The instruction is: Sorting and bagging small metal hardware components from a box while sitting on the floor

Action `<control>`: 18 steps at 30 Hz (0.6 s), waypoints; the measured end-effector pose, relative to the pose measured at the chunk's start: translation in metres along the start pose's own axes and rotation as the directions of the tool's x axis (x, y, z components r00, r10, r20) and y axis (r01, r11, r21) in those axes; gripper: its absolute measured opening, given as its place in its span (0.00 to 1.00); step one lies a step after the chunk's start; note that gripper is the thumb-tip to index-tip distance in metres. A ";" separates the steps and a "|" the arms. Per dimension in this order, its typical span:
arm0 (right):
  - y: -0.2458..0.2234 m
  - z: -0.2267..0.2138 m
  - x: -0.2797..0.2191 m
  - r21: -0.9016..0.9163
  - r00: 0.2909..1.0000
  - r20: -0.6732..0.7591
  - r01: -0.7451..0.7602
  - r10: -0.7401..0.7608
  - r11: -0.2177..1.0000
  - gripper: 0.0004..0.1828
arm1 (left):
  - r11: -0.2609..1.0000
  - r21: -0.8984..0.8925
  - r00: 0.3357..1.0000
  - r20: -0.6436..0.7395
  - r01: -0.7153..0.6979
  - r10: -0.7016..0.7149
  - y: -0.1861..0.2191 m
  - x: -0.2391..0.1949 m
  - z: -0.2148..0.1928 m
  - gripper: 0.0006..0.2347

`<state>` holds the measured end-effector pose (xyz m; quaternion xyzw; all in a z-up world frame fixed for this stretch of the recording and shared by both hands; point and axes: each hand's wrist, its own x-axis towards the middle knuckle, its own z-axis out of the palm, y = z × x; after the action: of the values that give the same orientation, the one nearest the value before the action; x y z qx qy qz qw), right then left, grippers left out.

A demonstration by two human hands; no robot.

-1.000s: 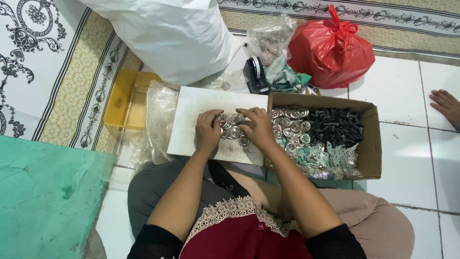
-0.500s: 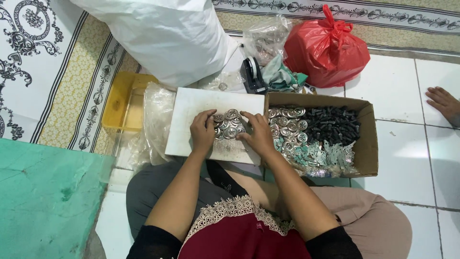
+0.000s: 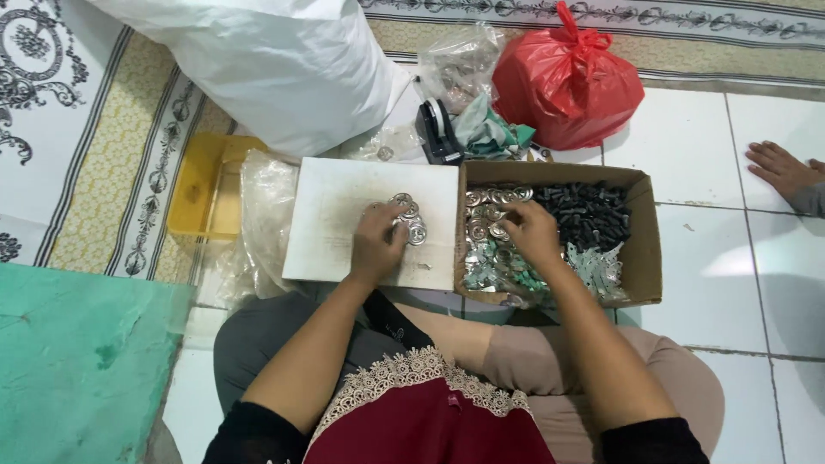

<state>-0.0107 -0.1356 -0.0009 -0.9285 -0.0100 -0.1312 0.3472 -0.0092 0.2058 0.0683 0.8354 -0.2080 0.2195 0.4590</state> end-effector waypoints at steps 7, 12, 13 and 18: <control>0.051 -0.016 -0.031 -0.071 0.973 0.029 -0.226 0.228 0.972 0.14 | 0.957 -0.074 0.914 0.282 -0.282 0.291 0.027 -0.010 0.108 0.07; 0.049 0.003 -0.030 -0.350 0.989 0.141 0.090 -0.042 0.933 0.21 | 0.757 0.499 0.850 0.509 -0.421 0.137 0.061 -0.023 0.163 0.04; 0.037 0.001 -0.030 -0.352 0.990 0.136 0.084 -0.038 0.932 0.21 | 0.758 0.494 0.847 0.512 -0.426 0.142 0.054 -0.029 0.184 0.04; 0.001 0.003 -0.024 -0.452 0.913 0.407 0.219 -0.019 0.865 0.22 | 0.558 0.771 0.906 0.416 -0.307 -0.075 0.049 -0.024 0.212 0.10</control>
<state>-0.0333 -0.1324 -0.0094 -0.9904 -0.1038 0.0361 0.0836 -0.0180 0.0034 -0.0142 0.9617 -0.2273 0.1442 -0.0522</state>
